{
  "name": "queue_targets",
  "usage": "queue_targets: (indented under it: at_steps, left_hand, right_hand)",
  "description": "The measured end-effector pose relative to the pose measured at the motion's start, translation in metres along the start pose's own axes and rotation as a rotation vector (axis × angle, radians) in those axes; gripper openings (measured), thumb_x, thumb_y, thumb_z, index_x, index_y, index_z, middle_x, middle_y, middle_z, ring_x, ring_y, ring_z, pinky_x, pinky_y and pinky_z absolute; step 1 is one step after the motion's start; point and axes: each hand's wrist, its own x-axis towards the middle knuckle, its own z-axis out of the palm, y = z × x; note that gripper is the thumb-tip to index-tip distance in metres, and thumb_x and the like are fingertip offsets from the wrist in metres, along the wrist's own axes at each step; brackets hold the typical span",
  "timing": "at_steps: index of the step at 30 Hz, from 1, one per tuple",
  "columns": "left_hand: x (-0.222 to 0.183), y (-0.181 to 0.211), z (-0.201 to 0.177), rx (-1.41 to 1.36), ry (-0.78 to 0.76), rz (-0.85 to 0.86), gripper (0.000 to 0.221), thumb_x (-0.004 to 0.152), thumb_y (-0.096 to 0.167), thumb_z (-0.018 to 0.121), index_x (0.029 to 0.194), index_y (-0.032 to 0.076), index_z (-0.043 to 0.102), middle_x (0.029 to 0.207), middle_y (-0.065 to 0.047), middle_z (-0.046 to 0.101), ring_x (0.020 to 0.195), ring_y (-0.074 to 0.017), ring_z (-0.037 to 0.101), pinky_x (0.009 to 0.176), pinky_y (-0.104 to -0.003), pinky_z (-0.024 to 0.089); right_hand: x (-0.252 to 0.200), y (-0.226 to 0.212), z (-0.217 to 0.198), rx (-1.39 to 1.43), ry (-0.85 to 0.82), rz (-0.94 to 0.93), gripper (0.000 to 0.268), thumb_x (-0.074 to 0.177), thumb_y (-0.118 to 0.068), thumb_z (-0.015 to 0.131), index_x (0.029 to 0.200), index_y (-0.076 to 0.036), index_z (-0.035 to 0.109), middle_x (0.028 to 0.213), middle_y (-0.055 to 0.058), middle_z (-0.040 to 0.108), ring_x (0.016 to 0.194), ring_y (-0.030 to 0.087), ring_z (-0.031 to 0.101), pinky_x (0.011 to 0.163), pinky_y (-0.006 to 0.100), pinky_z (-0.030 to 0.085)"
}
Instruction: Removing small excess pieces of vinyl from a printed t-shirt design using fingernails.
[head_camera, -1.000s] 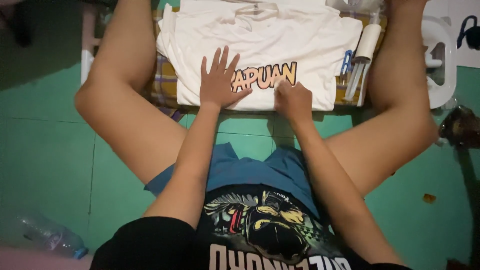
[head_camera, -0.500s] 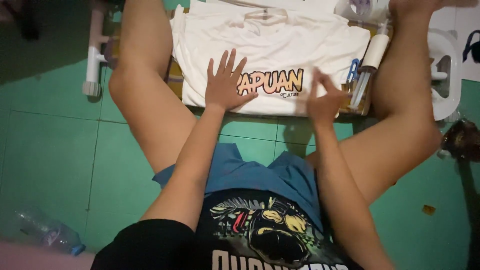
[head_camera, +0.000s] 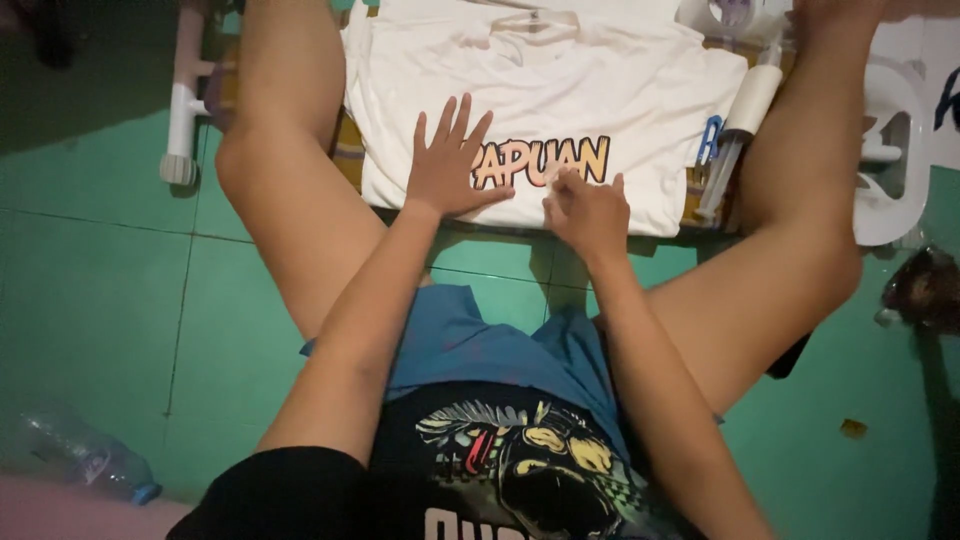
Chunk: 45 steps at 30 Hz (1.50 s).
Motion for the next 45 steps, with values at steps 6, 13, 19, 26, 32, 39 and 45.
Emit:
queue_targets:
  at_steps: [6,13,19,26,32,39,45]
  left_hand:
    - [0.003,-0.018,-0.031,0.022,-0.189,-0.002,0.140,0.060,0.083,0.080,0.166,0.014,0.021,0.172,-0.019,0.009,0.158,-0.0342,0.005,0.123,-0.055,0.014]
    - [-0.004,-0.035,-0.020,0.021,-0.125,-0.034,0.143,0.057,0.081,0.083,0.166,0.013,0.021,0.172,-0.017,0.011,0.158,-0.0342,0.005,0.125,-0.055,0.010]
    - [-0.003,-0.024,-0.034,-0.170,-0.156,-0.113,0.142,0.051,0.059,0.097,0.165,0.013,0.026,0.172,-0.018,0.010,0.158,-0.0349,0.001,0.125,-0.053,0.002]
    - [-0.002,-0.033,-0.027,-0.118,-0.159,-0.051,0.142,0.054,0.065,0.095,0.165,0.014,0.024,0.172,-0.017,0.009,0.158,-0.0340,0.002,0.125,-0.055,0.006]
    - [0.000,-0.038,-0.017,-0.076,-0.143,-0.049,0.145,0.052,0.069,0.094,0.166,0.014,0.023,0.172,-0.017,0.008,0.158,-0.0354,0.001,0.125,-0.058,0.005]
    - [-0.003,-0.033,-0.021,-0.068,-0.182,-0.054,0.145,0.054,0.067,0.096,0.166,0.015,0.021,0.172,-0.017,0.005,0.158,-0.0368,0.001,0.125,-0.058,0.006]
    - [-0.006,-0.030,-0.027,-0.043,-0.178,-0.081,0.147,0.052,0.071,0.095,0.166,0.018,0.020,0.173,-0.014,0.008,0.158,-0.0323,0.002,0.126,-0.056,0.005]
  right_hand:
    - [0.001,-0.008,-0.002,0.116,-0.034,0.147,0.018,0.083,-0.015,0.075,0.101,-0.010,0.077,0.068,0.004,0.072,0.064,0.035,0.062,0.117,0.060,0.033]
    - [0.025,-0.005,-0.014,0.568,-0.015,0.525,0.016,0.091,-0.016,0.075,0.097,-0.001,0.079,0.082,0.006,0.079,0.074,0.011,0.074,0.069,0.022,0.055]
    - [0.035,-0.014,-0.017,0.548,0.302,0.496,0.015,0.094,-0.002,0.063,0.105,0.000,0.073,0.092,0.010,0.075,0.082,0.016,0.071,0.074,0.026,0.059]
    - [0.028,-0.055,0.014,0.137,0.185,-0.211,0.017,0.089,0.003,0.069,0.104,-0.004,0.067,0.111,0.006,0.074,0.103,0.029,0.071,0.125,0.064,0.019]
    - [0.027,-0.063,0.034,0.047,0.010,-0.192,0.021,0.092,-0.005,0.070,0.112,-0.003,0.066,0.089,0.009,0.074,0.078,0.034,0.071,0.120,0.068,0.023]
    - [0.051,-0.043,0.020,0.757,-0.182,0.733,0.020,0.091,-0.019,0.068,0.102,-0.003,0.073,0.085,0.004,0.072,0.075,0.011,0.065,0.069,0.024,0.054]
    - [0.053,-0.082,0.015,0.349,0.138,0.004,0.033,0.095,-0.004,0.062,0.127,-0.001,0.071,0.096,0.013,0.081,0.081,0.026,0.076,0.128,0.050,0.017]
